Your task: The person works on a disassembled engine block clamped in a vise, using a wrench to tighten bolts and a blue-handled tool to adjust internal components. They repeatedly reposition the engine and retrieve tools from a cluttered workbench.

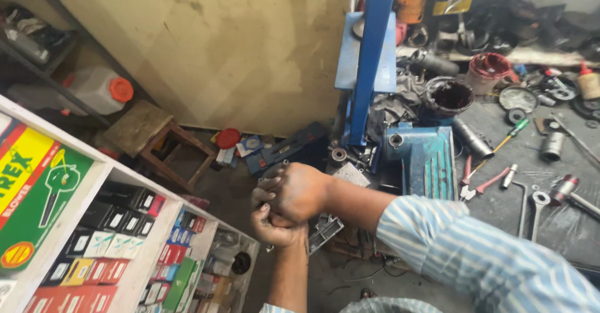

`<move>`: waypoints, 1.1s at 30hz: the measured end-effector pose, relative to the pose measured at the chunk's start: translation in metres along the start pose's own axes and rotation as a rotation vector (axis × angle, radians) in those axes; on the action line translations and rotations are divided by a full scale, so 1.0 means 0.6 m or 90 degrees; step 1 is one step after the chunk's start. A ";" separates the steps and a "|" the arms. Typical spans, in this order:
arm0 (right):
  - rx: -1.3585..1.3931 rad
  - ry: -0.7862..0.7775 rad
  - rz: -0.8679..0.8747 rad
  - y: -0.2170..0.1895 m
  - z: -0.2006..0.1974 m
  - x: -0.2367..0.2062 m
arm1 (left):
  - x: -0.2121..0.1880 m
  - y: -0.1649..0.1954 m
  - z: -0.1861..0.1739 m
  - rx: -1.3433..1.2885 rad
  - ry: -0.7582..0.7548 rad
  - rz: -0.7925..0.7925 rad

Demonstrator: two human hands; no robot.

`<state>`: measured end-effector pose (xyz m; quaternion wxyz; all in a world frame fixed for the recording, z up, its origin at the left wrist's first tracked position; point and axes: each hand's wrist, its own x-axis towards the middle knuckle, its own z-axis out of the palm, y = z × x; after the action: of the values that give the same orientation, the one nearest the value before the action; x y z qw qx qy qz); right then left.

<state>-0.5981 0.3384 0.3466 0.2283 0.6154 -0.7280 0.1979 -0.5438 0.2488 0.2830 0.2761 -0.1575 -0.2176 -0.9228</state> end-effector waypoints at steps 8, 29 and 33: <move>0.119 0.042 -0.046 0.038 -0.066 -0.023 | -0.032 -0.005 0.033 0.511 -0.079 0.065; 0.186 0.083 0.134 0.010 -0.105 -0.096 | 0.023 0.125 0.091 0.944 -0.350 0.071; 0.324 0.099 0.247 0.003 -0.097 -0.078 | 0.021 0.117 0.065 0.952 -0.302 0.149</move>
<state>-0.5881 0.4096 0.3675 0.0802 0.4855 -0.7390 0.4601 -0.5066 0.2095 0.3437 0.3503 -0.1445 -0.8148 -0.4387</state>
